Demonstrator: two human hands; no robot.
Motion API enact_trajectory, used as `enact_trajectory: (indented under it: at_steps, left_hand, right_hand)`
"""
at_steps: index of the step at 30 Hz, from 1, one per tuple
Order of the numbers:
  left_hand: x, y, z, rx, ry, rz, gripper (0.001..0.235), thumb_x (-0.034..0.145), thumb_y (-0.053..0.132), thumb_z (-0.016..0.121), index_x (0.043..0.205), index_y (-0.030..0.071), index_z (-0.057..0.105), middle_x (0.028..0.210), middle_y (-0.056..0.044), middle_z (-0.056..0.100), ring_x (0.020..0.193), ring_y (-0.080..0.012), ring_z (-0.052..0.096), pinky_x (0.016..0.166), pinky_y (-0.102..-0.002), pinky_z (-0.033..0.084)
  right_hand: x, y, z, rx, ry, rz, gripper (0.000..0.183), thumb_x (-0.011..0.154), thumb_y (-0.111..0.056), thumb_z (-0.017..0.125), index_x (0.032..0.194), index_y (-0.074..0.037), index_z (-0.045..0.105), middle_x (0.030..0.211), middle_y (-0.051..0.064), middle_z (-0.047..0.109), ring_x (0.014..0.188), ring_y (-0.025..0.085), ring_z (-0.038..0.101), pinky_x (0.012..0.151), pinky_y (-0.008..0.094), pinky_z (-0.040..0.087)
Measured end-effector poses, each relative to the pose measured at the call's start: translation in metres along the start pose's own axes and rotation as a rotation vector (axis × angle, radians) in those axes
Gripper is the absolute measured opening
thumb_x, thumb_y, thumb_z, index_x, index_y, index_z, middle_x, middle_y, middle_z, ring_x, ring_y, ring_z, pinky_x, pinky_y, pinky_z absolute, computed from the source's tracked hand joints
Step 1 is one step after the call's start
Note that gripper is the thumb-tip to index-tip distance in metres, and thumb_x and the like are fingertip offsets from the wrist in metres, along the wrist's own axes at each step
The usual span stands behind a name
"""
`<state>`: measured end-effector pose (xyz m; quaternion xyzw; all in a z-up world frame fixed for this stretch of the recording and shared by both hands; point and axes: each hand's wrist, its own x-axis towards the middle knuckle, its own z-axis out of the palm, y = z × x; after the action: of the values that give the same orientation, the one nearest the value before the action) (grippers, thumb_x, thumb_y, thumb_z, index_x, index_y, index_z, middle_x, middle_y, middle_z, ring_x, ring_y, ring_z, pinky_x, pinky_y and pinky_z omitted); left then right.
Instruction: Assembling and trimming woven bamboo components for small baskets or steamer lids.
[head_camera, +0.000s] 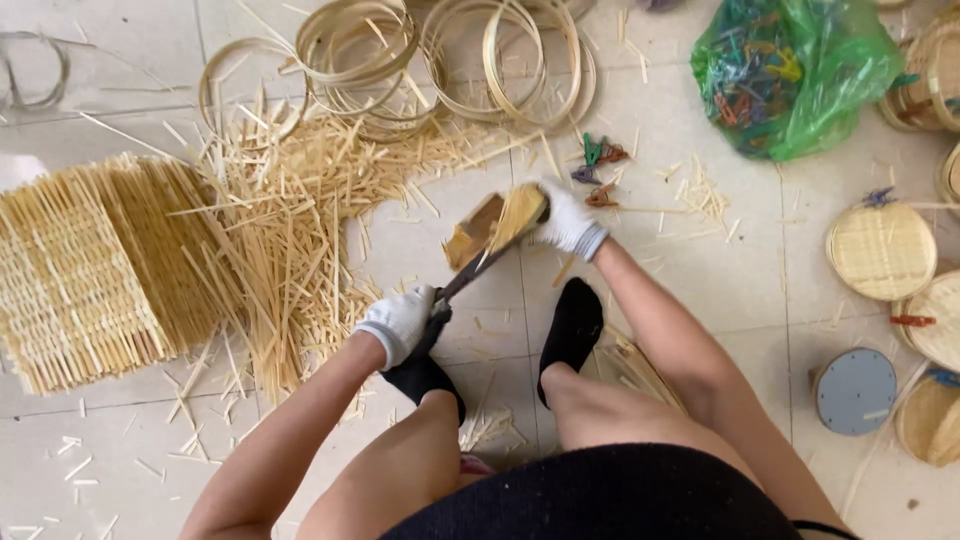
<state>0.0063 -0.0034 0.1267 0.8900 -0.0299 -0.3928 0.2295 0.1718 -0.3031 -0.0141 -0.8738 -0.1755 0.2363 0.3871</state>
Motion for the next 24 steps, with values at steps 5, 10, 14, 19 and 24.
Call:
enact_trajectory:
  at_steps: [5,10,14,19,24]
  left_hand:
    - [0.025,-0.023,0.035,-0.049,0.271,0.250,0.035,0.095,0.035,0.057,0.109,0.003,0.059,0.098,-0.027,0.068,0.092,-0.0481,0.067,0.075,-0.052,0.053]
    - [0.012,-0.017,0.021,-0.111,0.025,0.105,0.030,0.100,0.035,0.052,0.108,0.007,0.061,0.099,-0.023,0.072,0.098,-0.0426,0.069,0.085,-0.048,0.055]
    - [0.022,-0.022,0.028,-0.076,0.114,0.169,0.032,0.098,0.032,0.054,0.112,0.004,0.058,0.104,-0.026,0.070,0.099,-0.0447,0.068,0.081,-0.049,0.053]
    - [0.039,-0.017,0.032,-0.008,0.140,0.146,0.030,0.099,0.029,0.054,0.112,0.002,0.056,0.100,-0.025,0.069,0.098,-0.0436,0.068,0.081,-0.050,0.053]
    - [0.032,-0.031,0.039,-0.070,0.046,0.166,0.027,0.102,0.030,0.050,0.113,0.006,0.058,0.099,-0.025,0.071,0.101,-0.0438,0.068,0.086,-0.049,0.054]
  right_hand:
    - [-0.007,-0.009,0.008,-0.033,0.119,-0.225,0.089,0.048,-0.021,0.102,0.125,-0.008,0.060,0.116,0.016,0.059,0.112,0.033,0.059,0.103,0.042,0.050]
    - [-0.023,-0.076,-0.038,-0.127,0.121,-0.234,0.081,0.048,-0.017,0.100,0.123,-0.019,0.068,0.111,0.008,0.064,0.107,0.030,0.063,0.099,0.040,0.052]
    - [-0.033,-0.087,-0.041,-0.074,0.162,-0.233,0.080,0.052,-0.018,0.098,0.126,-0.021,0.071,0.118,0.005,0.065,0.110,0.025,0.065,0.101,0.037,0.054]
    - [-0.031,-0.093,-0.032,-0.124,0.222,-0.238,0.082,0.050,-0.020,0.100,0.127,-0.020,0.070,0.117,0.008,0.067,0.108,0.026,0.066,0.099,0.038,0.055]
    - [-0.031,-0.084,-0.035,-0.055,0.224,-0.161,0.097,0.052,-0.027,0.103,0.136,-0.018,0.055,0.116,0.005,0.072,0.106,0.025,0.069,0.095,0.038,0.055]
